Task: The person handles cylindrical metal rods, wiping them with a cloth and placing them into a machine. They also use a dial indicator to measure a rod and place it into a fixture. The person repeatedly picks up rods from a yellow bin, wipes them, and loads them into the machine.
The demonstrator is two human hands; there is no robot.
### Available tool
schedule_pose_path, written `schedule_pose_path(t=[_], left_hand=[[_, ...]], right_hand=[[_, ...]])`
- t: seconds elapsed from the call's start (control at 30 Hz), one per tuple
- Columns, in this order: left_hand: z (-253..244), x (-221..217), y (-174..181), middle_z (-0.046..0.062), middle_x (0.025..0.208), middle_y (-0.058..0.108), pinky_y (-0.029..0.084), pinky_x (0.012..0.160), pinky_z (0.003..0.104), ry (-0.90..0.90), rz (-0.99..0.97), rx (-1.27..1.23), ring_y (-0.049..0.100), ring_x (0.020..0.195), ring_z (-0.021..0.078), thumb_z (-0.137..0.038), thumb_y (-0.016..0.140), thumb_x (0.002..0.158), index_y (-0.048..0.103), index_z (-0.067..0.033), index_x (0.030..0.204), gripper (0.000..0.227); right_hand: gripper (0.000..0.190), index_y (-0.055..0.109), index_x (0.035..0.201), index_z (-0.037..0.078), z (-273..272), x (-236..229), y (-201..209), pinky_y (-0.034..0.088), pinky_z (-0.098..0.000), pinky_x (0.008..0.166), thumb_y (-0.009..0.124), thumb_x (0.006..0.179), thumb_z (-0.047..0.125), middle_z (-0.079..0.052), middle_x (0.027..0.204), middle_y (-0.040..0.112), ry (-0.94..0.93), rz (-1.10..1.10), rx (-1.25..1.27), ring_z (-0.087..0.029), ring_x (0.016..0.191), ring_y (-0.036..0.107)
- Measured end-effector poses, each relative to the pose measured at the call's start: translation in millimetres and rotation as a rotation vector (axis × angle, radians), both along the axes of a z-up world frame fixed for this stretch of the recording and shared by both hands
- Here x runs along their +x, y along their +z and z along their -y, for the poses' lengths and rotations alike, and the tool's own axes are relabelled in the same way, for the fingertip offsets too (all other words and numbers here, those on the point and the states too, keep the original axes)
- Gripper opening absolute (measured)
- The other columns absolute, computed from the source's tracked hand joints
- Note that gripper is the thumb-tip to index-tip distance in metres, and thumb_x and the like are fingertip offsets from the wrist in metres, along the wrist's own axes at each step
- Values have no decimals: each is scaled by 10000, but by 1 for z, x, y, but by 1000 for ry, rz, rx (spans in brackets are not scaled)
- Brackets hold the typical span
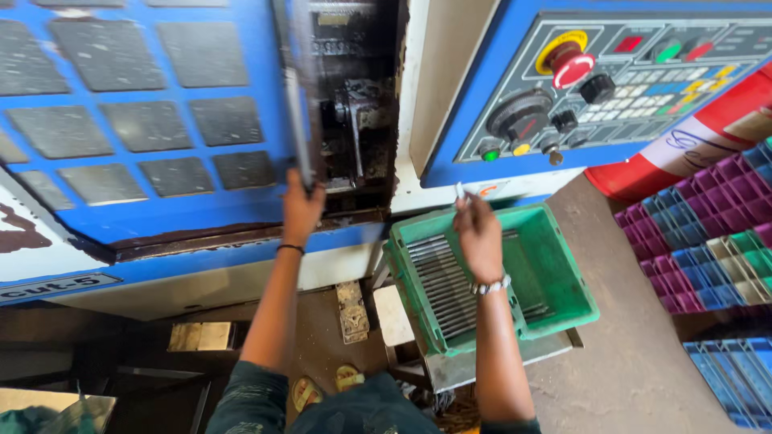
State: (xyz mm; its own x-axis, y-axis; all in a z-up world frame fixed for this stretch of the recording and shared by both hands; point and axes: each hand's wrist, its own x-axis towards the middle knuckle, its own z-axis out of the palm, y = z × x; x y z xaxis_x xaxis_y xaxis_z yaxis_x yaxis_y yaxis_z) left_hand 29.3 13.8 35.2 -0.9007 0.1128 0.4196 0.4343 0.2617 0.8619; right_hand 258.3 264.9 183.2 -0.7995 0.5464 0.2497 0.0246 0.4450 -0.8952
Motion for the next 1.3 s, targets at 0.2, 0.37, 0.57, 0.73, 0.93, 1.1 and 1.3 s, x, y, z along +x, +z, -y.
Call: schedule_pose_path(t=[0.2,0.37,0.57,0.73,0.93,1.1,1.3], left_hand=[[-64,10,2,172,1078,680,529,909,432,-216,16,0,671,1010,333,-217,723,938,467,-30,1313,491],[-70,43,9,285,1427,507,387,1073,488,-333,-178,51,492,1308,432,-232,791,956,365,65,1506,756],[6,133,47,85,1177,760,583,876,314,-751,458,132,715,1006,174,-209,665,993,731,-91,1230,273],[64,180,98,63,1081,754,609,806,285,-487,423,176,745,965,138,-80,701,925,748,-74,1152,232],[98,208,141,104,1086,772,613,869,299,-349,12,189,766,982,194,-22,734,929,749,-38,1092,164],[110,228,152,97,1124,759,606,886,341,-378,-217,83,750,1042,246,-26,782,900,736,-52,1061,169],[107,247,159,78,1126,754,602,889,352,-391,-296,113,750,1051,264,-62,825,896,668,-100,1003,194]], right_hand=[[208,651,1123,39,52,18,-16,496,-306,596,583,1011,201,-50,736,647,305,220,58,-125,629,606],[250,610,1188,79,84,35,-21,439,-319,531,602,992,234,-70,639,551,398,384,-125,-134,564,508],[250,643,986,10,100,42,-53,431,-294,538,644,1024,257,-38,634,582,295,362,-24,-107,563,504],[219,666,1032,16,143,40,-79,423,-271,556,606,1021,226,0,699,598,412,311,-407,-82,602,518],[251,658,1220,16,165,48,-68,525,-292,809,636,996,127,-35,1015,694,602,168,-332,-104,909,608],[327,630,1269,5,165,56,-53,531,-352,964,663,944,1,-133,1197,711,584,118,32,-256,1127,688],[470,632,1271,2,170,73,-38,520,-404,1033,592,819,-119,-169,1264,695,602,-17,175,-328,1213,666]])
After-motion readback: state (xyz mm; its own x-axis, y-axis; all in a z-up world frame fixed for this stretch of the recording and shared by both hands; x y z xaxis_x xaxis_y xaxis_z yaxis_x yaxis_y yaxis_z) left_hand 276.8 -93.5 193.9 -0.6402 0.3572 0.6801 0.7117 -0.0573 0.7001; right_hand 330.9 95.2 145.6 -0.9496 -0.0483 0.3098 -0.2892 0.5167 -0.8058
